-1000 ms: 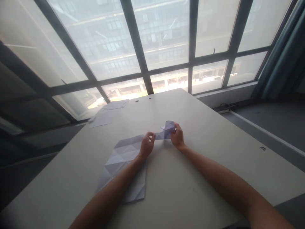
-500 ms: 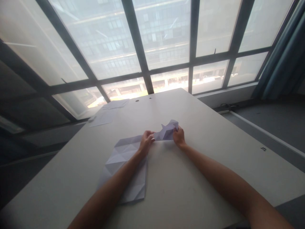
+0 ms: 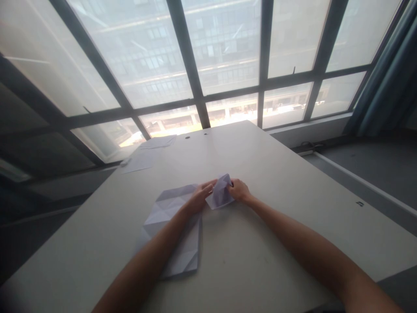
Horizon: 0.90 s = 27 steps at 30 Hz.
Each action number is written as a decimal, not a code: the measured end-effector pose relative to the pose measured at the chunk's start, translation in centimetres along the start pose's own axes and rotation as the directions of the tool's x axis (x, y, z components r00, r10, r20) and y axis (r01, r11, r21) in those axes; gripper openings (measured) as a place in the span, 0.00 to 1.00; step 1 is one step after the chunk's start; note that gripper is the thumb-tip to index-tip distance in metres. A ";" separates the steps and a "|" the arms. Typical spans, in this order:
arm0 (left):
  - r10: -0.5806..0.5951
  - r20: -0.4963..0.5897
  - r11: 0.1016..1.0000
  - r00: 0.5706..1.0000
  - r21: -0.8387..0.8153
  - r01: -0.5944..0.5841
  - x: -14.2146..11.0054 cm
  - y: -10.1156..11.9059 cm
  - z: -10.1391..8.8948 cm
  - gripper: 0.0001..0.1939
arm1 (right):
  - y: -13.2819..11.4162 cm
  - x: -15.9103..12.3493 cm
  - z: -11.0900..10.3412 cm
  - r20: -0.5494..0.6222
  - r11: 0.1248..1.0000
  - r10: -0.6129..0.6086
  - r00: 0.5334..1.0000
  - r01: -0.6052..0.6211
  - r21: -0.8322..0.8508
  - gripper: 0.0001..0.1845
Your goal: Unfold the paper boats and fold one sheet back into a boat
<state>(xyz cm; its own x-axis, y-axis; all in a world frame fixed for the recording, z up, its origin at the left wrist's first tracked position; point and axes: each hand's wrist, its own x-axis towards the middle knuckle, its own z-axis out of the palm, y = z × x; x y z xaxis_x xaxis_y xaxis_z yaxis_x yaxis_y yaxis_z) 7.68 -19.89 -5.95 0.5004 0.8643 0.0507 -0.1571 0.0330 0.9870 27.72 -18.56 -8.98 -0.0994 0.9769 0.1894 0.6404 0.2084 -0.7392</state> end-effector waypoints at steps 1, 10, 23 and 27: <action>0.001 0.026 1.000 1.000 0.027 -0.002 -0.1 0.2 0.2 0.27 | -0.2 -0.1 -0.1 0.006 1.000 0.002 1.000 -0.002 -0.029 0.13; 0.033 -0.006 0.993 0.999 0.109 -0.032 -0.1 0.6 0.8 0.33 | -1.7 -1.1 -0.2 -0.012 0.979 -0.003 1.000 0.001 -0.206 0.11; 0.064 -0.271 0.995 0.960 0.093 -0.040 0.2 -1.1 0.4 0.22 | -1.3 -1.5 0.7 -0.090 0.980 -0.035 0.995 0.016 -0.197 0.09; 0.116 -0.381 0.986 0.917 0.155 -0.060 0.6 -1.7 0.1 0.22 | -0.9 -1.5 0.8 -0.183 0.997 -0.053 0.982 0.041 -0.069 0.15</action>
<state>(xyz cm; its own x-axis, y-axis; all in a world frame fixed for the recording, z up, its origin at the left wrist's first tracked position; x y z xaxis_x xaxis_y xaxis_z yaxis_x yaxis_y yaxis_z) 8.31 -19.49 -7.58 0.1159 0.9879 0.1030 -0.0534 -0.0974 0.9938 26.68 -20.12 -9.14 0.0074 0.9392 0.3433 0.6867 0.2448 -0.6845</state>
